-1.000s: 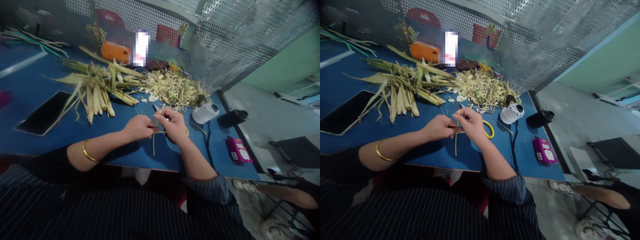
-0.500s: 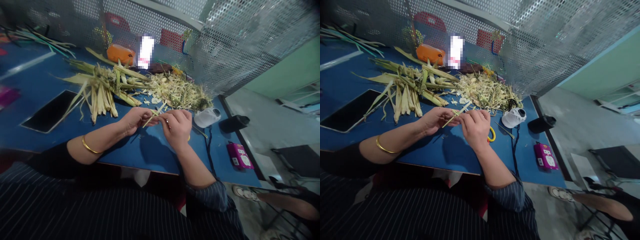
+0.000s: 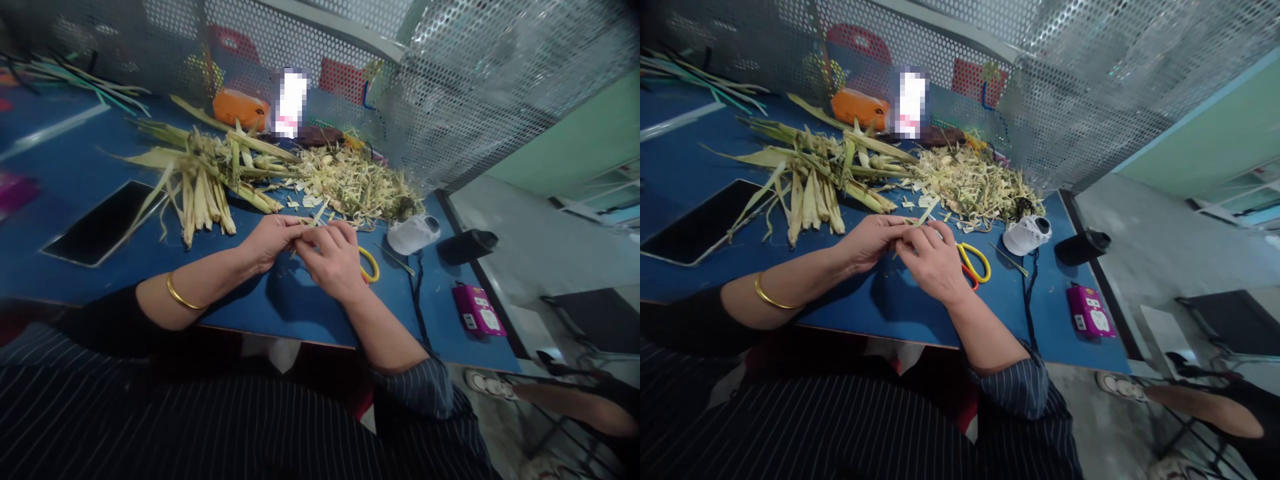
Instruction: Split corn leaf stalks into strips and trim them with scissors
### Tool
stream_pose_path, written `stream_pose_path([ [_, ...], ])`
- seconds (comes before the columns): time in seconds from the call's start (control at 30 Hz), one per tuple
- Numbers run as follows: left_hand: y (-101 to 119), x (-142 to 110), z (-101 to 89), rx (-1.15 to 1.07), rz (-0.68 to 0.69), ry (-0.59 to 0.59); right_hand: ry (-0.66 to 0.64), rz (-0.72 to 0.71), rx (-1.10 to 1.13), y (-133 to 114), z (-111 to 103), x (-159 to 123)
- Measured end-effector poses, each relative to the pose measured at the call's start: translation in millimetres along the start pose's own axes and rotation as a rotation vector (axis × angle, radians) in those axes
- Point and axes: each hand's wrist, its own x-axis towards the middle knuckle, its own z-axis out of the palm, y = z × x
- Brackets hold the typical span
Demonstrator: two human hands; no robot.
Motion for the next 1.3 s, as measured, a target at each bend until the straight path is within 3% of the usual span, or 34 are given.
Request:
stream_pose_path([
  [0.1, -1.4, -0.8, -0.2, 0.031, 0.001, -0.009, 0.044, 0.118, 0.096, -0.6, 0.1, -0.3],
  [0.23, 2.7, -1.7, -0.2, 0.107, 0.016, 0.052, 0.205, 0.643, 0.449, 7.3, 4.2, -1.1],
  [0.37, 6.4, -2.6, -0.7, 0.202, 0.019, 0.017, 0.103, 1.058, 1.051, 15.1, 11.8, -1.5],
  [0.5, 3.8, -2.4, -1.7, 0.318, 0.079, -0.002, 0.088, 1.171, 1.247, 14.0, 11.5, 0.9],
  [0.63, -0.4, 0.3, -0.8, 0.299, 0.106, 0.092, 0.087, 1.217, 1.302, 10.0, 12.4, 2.5],
  [0.73, 0.1, 2.0, -0.1, 0.218, 0.056, 0.173, 0.062, 1.200, 1.271, 10.0, 14.8, 0.9],
  [0.8, 2.8, 2.9, -0.7, 0.151, 0.008, 0.202, 0.068, 1.096, 1.103, 12.6, 13.2, -0.8],
  [0.97, 11.7, 5.1, -4.8, 0.017, -0.027, 0.254, 0.044, 0.413, 0.359, 22.0, -0.4, -1.9],
  [1.07, 10.7, 5.0, -5.2, 0.041, -0.015, 0.231, -0.030, 0.148, 0.151, 23.0, -3.9, -0.8],
  [1.2, 3.3, 2.8, -2.8, 0.114, 0.032, 0.185, -0.016, 0.083, 0.143, 19.0, -3.1, 0.3],
  [1.3, -0.2, 0.3, -1.9, 0.202, 0.059, 0.119, 0.049, 0.229, 0.260, 17.2, -3.2, 0.7],
])
